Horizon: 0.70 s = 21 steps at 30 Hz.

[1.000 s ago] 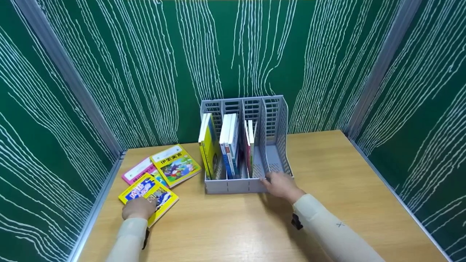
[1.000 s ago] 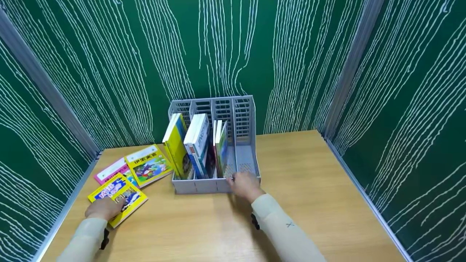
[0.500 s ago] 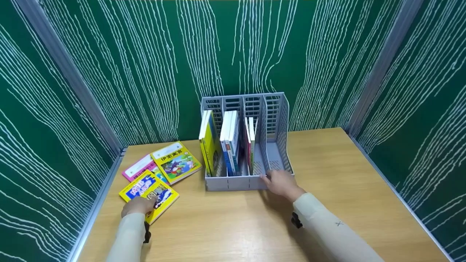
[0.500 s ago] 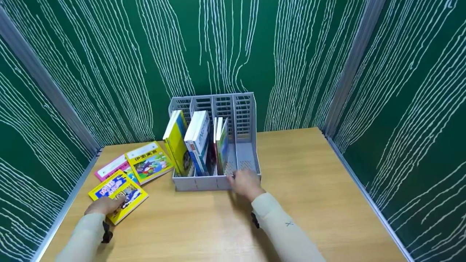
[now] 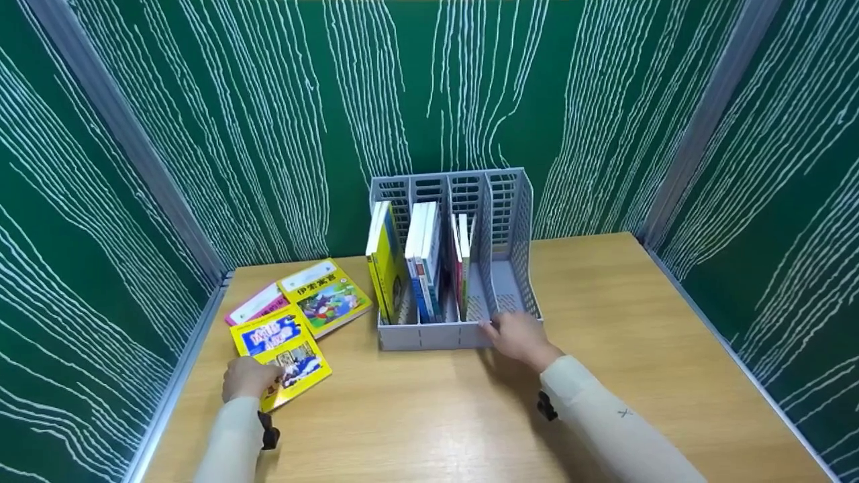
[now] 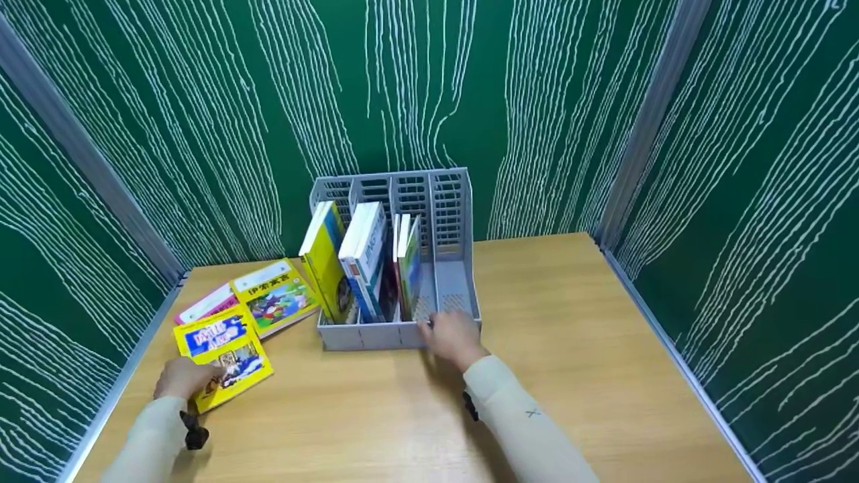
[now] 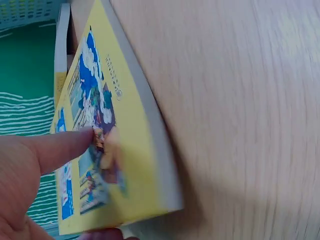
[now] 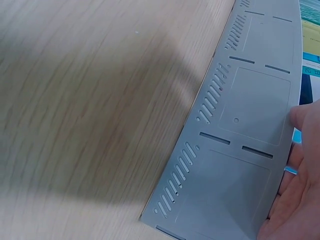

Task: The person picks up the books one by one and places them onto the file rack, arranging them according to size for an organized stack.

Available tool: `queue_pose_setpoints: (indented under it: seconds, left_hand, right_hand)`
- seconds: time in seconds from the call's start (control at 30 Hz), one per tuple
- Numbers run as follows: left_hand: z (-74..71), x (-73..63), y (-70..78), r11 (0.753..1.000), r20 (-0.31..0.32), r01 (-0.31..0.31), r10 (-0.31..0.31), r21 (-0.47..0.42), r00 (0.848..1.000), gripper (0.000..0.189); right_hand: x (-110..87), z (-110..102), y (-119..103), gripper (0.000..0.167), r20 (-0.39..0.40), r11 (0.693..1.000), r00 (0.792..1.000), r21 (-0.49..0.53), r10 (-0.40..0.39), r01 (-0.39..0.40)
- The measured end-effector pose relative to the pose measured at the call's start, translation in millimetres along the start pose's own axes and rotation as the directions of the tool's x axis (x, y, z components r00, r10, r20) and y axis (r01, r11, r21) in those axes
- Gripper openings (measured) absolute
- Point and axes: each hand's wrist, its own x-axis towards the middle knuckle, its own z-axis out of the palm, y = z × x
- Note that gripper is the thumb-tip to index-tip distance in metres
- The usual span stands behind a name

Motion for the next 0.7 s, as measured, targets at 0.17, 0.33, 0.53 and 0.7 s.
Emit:
queue_pose_setpoints:
  seconds: [0.17,0.33,0.53,0.7]
  left_hand:
    - [-4.3,5.9,1.6,0.998,0.023,-0.007,0.008,-0.062,1.000,0.079]
    - [-7.4,9.3,5.9,0.996,0.063,-0.016,0.022,-0.092,0.998,0.075]
    - [-8.1,7.5,16.1,0.996,0.107,0.005,0.004,-0.090,0.994,0.065]
    - [-3.3,2.5,22.5,0.987,0.089,-0.022,0.036,-0.161,0.995,0.058]
  right_hand:
    - [1.0,-2.5,0.0,0.046,0.004,1.000,1.000,0.004,0.003,-0.003]
    - [1.5,-2.3,-0.1,0.046,0.016,1.000,1.000,0.024,0.011,-0.012]
    - [1.6,1.2,1.6,0.044,-0.032,1.000,0.999,-0.003,-0.018,0.018]
    - [2.1,2.7,2.0,0.044,-0.019,1.000,1.000,0.009,0.003,-0.003]
